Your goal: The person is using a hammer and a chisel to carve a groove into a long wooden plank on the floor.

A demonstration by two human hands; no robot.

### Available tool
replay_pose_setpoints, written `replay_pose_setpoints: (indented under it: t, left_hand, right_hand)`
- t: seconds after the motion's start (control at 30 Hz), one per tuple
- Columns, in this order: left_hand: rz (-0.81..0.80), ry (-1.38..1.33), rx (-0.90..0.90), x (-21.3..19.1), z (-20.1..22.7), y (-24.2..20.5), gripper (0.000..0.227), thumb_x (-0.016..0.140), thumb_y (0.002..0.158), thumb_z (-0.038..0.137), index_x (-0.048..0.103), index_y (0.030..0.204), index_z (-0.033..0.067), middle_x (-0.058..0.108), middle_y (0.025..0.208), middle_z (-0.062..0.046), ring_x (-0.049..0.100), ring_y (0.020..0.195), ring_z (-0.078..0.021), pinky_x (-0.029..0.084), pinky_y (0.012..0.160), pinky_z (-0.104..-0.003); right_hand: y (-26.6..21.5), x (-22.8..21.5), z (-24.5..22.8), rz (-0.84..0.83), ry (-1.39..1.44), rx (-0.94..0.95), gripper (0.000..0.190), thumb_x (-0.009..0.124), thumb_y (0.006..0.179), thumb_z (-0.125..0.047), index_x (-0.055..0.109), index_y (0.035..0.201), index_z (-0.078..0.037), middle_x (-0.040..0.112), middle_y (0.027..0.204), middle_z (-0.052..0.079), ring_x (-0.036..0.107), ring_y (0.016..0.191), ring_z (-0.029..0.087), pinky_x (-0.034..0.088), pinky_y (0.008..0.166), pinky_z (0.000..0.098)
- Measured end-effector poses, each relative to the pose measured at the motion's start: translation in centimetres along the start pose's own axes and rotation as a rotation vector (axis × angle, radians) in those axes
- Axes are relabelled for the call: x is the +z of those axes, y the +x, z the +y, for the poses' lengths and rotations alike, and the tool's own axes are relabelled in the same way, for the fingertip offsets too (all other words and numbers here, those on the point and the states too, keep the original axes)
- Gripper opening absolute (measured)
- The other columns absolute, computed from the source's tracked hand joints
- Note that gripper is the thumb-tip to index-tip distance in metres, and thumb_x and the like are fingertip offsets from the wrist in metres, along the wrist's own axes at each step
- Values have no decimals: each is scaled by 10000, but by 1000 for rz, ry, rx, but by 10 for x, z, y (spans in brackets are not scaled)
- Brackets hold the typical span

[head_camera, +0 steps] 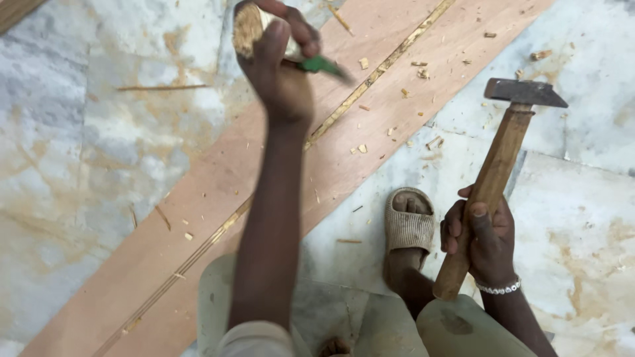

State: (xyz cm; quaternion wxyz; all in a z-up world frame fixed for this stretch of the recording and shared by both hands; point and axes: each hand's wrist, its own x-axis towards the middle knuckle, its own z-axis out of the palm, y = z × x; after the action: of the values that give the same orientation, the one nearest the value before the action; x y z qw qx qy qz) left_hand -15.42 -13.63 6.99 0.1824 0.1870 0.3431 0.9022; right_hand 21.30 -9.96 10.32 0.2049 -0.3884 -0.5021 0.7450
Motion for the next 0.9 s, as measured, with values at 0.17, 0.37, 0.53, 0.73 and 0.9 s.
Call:
replay_pose_setpoints:
  t: [0.17,0.37,0.53,0.73,0.9]
  left_hand:
    - [138,176,-233,-45,62,-37,398,670,900,-124,561,1221,85,598,1006,-20,579,924,-132,494,865,-309]
    - [162,391,-264,-110,87,-102,240,663,981,-88,540,1068,100,610,898,-40,602,816,-154,519,787,-326]
    - [227,503,-302,-132,72,-117,262,738,889,-22,559,1032,106,592,900,13,580,815,-91,508,735,-266]
    - [228,754,-228,-114,46,-113,220,787,990,119,571,1017,87,549,896,40,519,811,-55,478,730,-233]
    - [264,658,-332,-106,48,-102,228,780,977,186,571,1007,100,553,869,50,540,774,-48,496,700,-226]
  right_hand:
    - [1,15,-6,56,117,-4,400,555,1098,-395,486,1278,-44,530,739,64,533,520,149,485,486,315]
    - [12,43,-15,-15,-15,-23,404,544,1098,-387,494,1279,-30,547,734,81,539,512,159,486,497,312]
    - [8,48,-1,-86,-180,-37,405,555,1078,-362,481,1285,-21,574,746,90,564,536,155,493,508,293]
    - [13,46,18,-103,-253,35,400,567,1056,-336,487,1275,-12,596,751,97,576,533,147,483,498,279]
    - [25,52,21,-69,-280,94,405,558,1057,-354,492,1268,-14,593,734,92,569,517,145,476,487,274]
